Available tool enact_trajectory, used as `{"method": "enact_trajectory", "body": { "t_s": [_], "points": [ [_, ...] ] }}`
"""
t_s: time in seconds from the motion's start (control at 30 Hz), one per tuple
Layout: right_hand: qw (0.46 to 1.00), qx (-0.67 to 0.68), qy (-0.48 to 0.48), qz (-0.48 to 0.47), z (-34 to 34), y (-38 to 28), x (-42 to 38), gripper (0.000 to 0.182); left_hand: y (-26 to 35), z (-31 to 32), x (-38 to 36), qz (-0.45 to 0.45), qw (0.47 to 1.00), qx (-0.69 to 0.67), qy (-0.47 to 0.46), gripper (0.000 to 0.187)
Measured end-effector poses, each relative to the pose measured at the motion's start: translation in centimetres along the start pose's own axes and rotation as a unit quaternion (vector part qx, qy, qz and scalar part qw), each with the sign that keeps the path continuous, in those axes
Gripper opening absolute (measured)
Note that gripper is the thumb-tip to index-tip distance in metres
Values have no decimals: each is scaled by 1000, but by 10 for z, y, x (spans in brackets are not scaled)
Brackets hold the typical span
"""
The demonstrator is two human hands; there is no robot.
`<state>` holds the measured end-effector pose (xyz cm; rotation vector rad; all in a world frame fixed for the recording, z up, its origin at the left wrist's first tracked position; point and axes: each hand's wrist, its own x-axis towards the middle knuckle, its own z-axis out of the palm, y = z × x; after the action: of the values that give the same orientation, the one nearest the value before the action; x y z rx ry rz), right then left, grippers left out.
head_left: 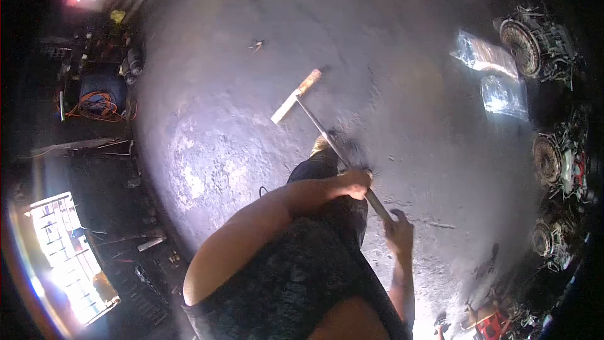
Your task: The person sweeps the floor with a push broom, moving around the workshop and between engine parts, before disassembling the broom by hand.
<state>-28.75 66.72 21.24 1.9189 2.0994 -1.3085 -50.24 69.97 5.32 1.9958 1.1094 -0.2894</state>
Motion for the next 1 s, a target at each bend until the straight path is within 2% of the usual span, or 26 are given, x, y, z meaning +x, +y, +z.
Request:
{"method": "enact_trajectory", "body": {
  "t_s": [0.03, 0.07, 0.1, 0.13, 0.17, 0.2, 0.23, 0.27, 0.3, 0.33, 0.37, 0.4, 0.43, 0.47, 0.5, 0.53, 0.57, 0.6, 0.63, 0.67, 0.77, 0.83, 0.87, 0.9, 0.97, 1.0],
  "points": [
    [1000, 12, -15, -25, 14, 0, 21, 26, -11, -11, -13, -78, 991, -96, 46, 25],
    [995, -8, 26, -97, 34, 3, 44, 28, -52, 20, 0, 38, 991, 2, 125, 22],
    [990, 51, 26, -130, 51, -10, 69, 28, -92, 45, 10, -24, 974, -66, 217, 25],
    [987, 136, -6, -88, 59, -42, 88, 28, -146, 81, 28, -36, 964, -4, 262, 25],
    [976, 75, 71, -193, 123, -17, 126, 28, -204, 101, 13, -130, 951, 52, 276, 22],
    [968, 148, -24, -203, 128, -41, 142, 28, -156, -12, -19, -229, 972, 39, -32, 23],
    [973, -28, -35, -227, 128, -68, 153, 26, -169, -28, -30, -238, 964, 105, -61, 23],
    [973, 5, -50, -224, 121, -88, 156, 27, -178, -40, -36, -315, 940, 97, -85, 18],
    [973, -4, -16, -231, 134, -91, 175, 27, -239, -9, -22, -319, 942, 85, -67, 15],
    [973, 32, -15, -227, 106, -99, 180, 28, -206, -68, -41, -269, 952, 140, -43, 15],
    [973, 65, -14, -222, 68, -108, 183, 30, -212, -90, -52, -177, 977, 110, 46, 16],
    [961, 61, -19, -267, 46, -93, 192, 31, -235, -83, -43, -94, 977, 127, 144, 15],
    [957, 74, -37, -277, -8, -99, 181, 30, -236, -100, -30, -122, 981, 100, 113, 17],
    [963, 51, -111, -239, -48, -90, 179, 32, -223, -122, -20, -148, 984, 64, 82, 19],
    [967, 38, -206, -143, -105, -93, 173, 33, -216, -132, -7, -179, 982, 27, 52, 21],
    [971, -1, -212, -109, -141, -74, 171, 26, -212, -124, 25, -179, 982, -14, 60, 32],
    [970, -102, -190, -108, -162, -45, 170, 25, -198, -109, 61, -99, 992, 39, 62, 33],
    [963, -159, -211, -53, -189, -24, 163, 24, -170, -103, 93, -56, 995, -49, 67, 35],
    [954, -217, -188, -93, -207, 18, 157, 35, -153, -85, 126, 2, 997, -21, 75, 34],
    [939, -268, -213, -36, -230, 32, 147, 42, -123, -83, 145, 24, 993, -51, 108, 30],
    [857, -404, -300, 106, -275, 49, 132, 61, -29, -93, 205, 59, 994, -65, 72, 31],
    [886, -355, -252, 158, -294, 65, 120, 58, 2, -101, 237, 74, 992, -90, 39, 31],
    [894, -363, -236, 113, -301, 89, 110, 57, 16, -105, 247, 80, 993, -83, 17, 29],
    [900, -369, -223, 69, -308, 115, 101, 56, 25, -87, 264, 104, 987, -84, 94, 30],
    [920, -286, -255, 81, -326, 147, 95, 54, 54, -97, 277, 40, 990, -111, 73, 29],
    [927, -247, -269, 80, -332, 189, 93, 49, 60, -91, 295, 28, 993, -109, 33, 30]
  ]
}}
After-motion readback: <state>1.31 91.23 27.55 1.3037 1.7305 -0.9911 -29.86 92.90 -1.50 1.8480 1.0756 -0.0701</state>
